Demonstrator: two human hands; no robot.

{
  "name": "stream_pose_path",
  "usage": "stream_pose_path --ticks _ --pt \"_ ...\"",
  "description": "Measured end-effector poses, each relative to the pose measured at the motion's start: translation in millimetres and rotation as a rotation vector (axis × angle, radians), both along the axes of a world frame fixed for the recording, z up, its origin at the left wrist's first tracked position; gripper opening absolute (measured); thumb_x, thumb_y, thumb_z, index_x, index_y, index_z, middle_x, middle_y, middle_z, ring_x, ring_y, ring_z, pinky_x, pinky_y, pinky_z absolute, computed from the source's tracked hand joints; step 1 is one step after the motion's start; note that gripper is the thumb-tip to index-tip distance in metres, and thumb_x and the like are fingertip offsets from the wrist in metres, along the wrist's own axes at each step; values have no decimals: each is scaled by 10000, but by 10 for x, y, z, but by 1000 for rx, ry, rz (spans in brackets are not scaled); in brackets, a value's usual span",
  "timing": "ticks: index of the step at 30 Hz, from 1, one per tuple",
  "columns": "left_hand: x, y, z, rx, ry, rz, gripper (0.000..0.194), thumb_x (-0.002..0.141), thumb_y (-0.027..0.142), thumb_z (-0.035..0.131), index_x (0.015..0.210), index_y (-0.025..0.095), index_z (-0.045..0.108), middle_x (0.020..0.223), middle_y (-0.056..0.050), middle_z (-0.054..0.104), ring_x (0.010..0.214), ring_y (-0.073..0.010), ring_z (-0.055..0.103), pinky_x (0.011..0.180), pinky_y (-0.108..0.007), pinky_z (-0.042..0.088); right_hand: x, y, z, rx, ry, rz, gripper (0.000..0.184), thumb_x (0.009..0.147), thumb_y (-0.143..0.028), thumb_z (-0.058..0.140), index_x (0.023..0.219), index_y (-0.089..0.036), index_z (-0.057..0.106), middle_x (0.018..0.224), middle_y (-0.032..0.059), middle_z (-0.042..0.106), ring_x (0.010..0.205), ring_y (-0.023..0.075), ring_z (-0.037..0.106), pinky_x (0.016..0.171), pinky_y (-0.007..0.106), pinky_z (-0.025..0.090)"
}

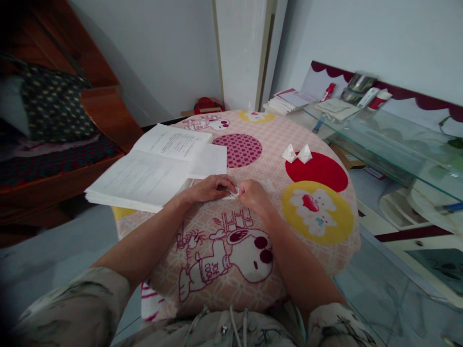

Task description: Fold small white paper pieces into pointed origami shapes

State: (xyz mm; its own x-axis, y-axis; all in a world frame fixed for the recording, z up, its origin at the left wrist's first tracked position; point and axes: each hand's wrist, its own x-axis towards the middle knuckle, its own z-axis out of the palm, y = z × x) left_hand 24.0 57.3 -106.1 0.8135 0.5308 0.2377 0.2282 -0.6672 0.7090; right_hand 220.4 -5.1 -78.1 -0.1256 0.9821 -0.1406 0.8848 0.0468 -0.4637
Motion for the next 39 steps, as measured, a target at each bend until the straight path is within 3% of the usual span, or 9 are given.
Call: stream_pose_path --ticks 9,12,15,18,22,27,33,39 --pt "-5 -22 -8 -27 10 34 308 755 53 655 993 204 780 1058 -43 720 974 -155 661 919 -304 512 339 22 -2 -49 96 -121 128 681 -61 627 635 -173 666 530 1 600 554 140 581 528 225 396" --pt "-8 -49 -6 -21 12 54 302 748 66 660 1009 182 760 1059 -50 714 984 -165 653 919 -308 506 420 27 -2 -17 159 -155 154 718 -68 583 723 -162 705 565 7 628 577 148 599 549 229 408" --pt "2 -88 -4 -24 17 145 339 739 91 656 1067 162 706 1007 -40 705 916 -162 641 850 -300 517 347 14 0 84 235 -56 126 804 -193 625 844 -164 740 728 29 706 681 159 631 616 239 432" --pt "20 -119 -6 -38 7 198 422 728 135 681 1148 152 649 986 -40 696 862 -159 626 790 -294 518 208 -22 17 112 159 60 90 756 -246 732 794 -165 734 748 33 702 715 164 614 661 256 418" --pt "41 -137 -18 -56 -25 194 591 714 182 727 1289 158 590 1026 -52 696 903 -169 632 819 -308 517 153 -48 6 81 214 43 98 691 -205 762 768 -170 712 671 -11 646 646 142 561 611 250 379" --pt "58 -163 -29 -95 -21 214 598 716 174 707 1305 159 606 934 -25 681 827 -153 621 744 -284 496 227 -24 -72 8 422 13 102 660 -209 754 712 -163 680 611 -25 610 596 127 541 564 237 373" --pt "85 -184 -7 -333 -112 211 483 728 128 674 1210 148 665 719 49 580 627 -82 515 596 -217 405 235 -12 -79 -30 580 38 105 652 -227 727 715 -159 676 604 -28 611 575 115 527 536 222 372" --pt "123 -188 7 -654 -348 268 379 739 191 746 1105 107 699 774 -2 668 657 -88 583 597 -210 434 232 -11 -95 -127 761 -47 223 725 -375 674 670 -159 666 564 4 632 476 102 524 449 206 370"
